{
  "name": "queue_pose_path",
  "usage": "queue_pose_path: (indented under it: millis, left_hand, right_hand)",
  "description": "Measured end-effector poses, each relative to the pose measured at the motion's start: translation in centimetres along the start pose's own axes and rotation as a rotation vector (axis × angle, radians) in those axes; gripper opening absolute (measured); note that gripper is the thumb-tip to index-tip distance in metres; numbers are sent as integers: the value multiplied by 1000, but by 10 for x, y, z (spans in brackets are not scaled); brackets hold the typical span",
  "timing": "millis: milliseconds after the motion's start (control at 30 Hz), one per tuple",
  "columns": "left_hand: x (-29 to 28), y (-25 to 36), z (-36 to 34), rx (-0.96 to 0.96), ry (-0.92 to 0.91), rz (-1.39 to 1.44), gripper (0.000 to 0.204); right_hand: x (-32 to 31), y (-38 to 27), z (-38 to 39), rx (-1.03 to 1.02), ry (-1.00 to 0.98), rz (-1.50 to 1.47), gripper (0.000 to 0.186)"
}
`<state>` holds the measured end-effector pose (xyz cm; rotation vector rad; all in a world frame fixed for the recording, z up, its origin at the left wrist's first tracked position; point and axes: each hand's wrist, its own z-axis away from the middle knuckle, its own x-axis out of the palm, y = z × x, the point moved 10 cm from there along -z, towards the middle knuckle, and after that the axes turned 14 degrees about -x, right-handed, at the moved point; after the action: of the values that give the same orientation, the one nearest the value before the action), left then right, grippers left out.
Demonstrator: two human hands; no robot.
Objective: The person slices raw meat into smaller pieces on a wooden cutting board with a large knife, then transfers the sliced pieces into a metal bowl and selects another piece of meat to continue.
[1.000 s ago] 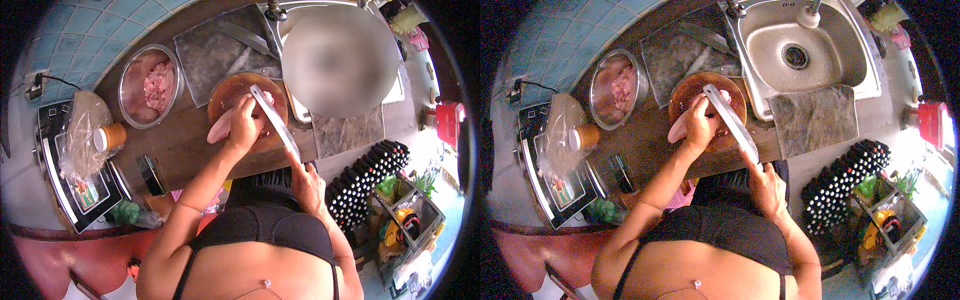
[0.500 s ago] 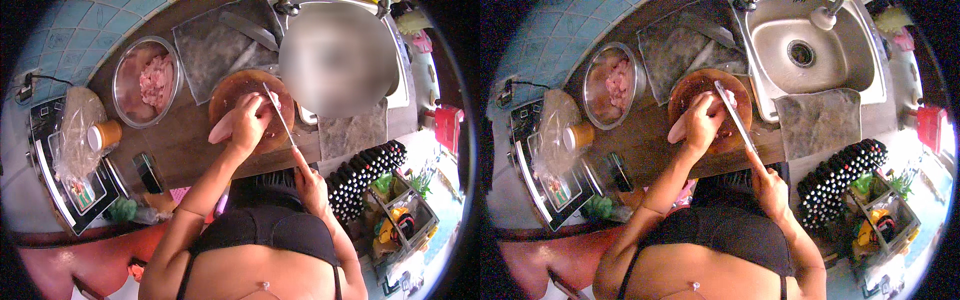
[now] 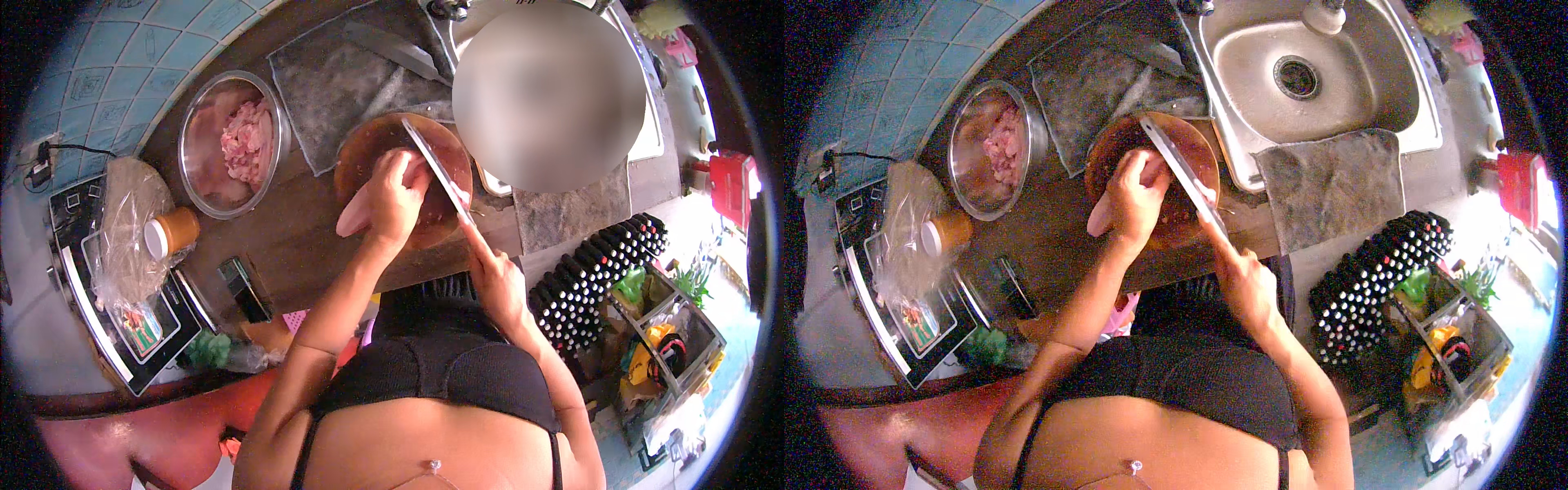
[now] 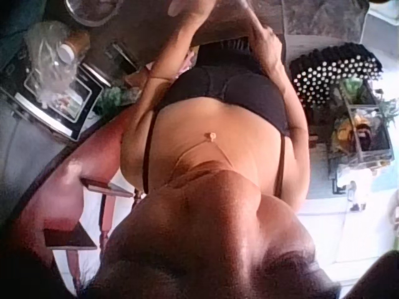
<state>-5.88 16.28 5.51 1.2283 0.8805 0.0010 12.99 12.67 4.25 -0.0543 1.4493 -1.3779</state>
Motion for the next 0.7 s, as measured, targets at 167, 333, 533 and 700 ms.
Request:
queue_pose_path:
  millis: [167, 333, 533, 700]
  left_hand:
    - [-3, 16, 3, 115, 16, -39, 21]
    - [10, 14, 10, 89, -106, -66, 23]
    - [7, 23, 8, 118, -56, -249, 23]
    - [6, 20, 3, 51, -89, -218, 19]
  right_hand:
    - [-22, -10, 11, 20, 90, -16, 58]
    - [-21, -27, 17, -7, 108, 54, 56]
    - [-11, -15, 31, 73, 15, 65, 55]
    - [-10, -17, -9, -21, 44, 20, 53]
